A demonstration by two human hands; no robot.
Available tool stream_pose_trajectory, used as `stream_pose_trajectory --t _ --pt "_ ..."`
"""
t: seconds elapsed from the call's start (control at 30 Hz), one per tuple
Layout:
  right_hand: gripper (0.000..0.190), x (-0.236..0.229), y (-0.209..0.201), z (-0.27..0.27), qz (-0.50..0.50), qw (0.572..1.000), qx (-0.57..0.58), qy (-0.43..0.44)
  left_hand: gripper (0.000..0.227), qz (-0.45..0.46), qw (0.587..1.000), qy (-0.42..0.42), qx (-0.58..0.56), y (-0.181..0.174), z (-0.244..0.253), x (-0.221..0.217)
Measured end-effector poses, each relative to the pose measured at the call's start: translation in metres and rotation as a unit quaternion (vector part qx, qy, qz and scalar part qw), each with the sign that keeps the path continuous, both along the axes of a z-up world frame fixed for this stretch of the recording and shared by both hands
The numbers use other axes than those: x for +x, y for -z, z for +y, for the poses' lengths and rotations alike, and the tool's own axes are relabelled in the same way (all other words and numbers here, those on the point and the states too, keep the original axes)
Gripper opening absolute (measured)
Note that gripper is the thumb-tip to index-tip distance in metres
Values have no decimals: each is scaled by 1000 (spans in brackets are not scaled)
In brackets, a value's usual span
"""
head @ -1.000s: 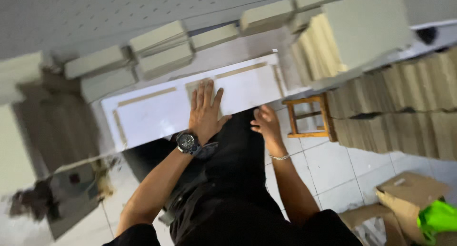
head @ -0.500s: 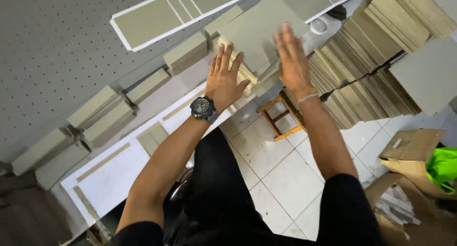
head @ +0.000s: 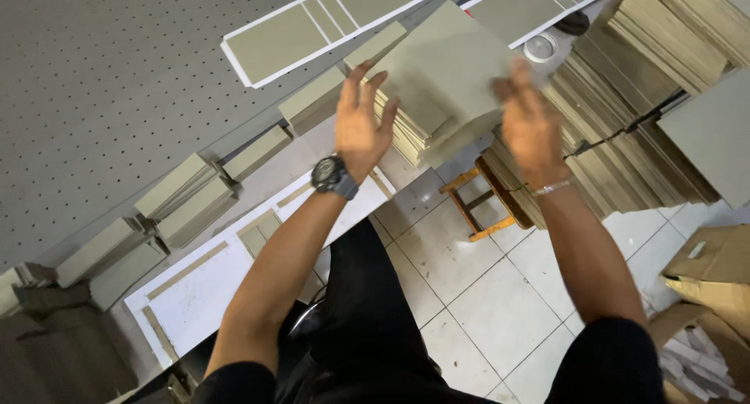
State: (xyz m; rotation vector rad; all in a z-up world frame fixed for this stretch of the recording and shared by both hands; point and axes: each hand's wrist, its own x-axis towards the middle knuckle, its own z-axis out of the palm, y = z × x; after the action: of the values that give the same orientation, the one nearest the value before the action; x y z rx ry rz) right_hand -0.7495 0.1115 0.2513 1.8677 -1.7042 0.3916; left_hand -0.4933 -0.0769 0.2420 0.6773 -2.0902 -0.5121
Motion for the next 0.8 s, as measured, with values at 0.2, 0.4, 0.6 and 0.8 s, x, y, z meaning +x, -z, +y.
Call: stream_pose_trajectory --t 0.2,0.4,0.6,0.8 --pt "15 47 -26 44 -223 941 -252 30 87 -342 928 60 137 -34 35 -69" --pt "54 72 71 108 -540 739 -343 211 112 -387 921 -27 33 62 38 -136" --pt "42 104 112 155 -699 576 -370 208 46 -405 910 -60 -64 19 54 -107" --pt "44 142 67 160 -845 340 -395 122 55 -294 946 -22 -137 -26 3 -84"
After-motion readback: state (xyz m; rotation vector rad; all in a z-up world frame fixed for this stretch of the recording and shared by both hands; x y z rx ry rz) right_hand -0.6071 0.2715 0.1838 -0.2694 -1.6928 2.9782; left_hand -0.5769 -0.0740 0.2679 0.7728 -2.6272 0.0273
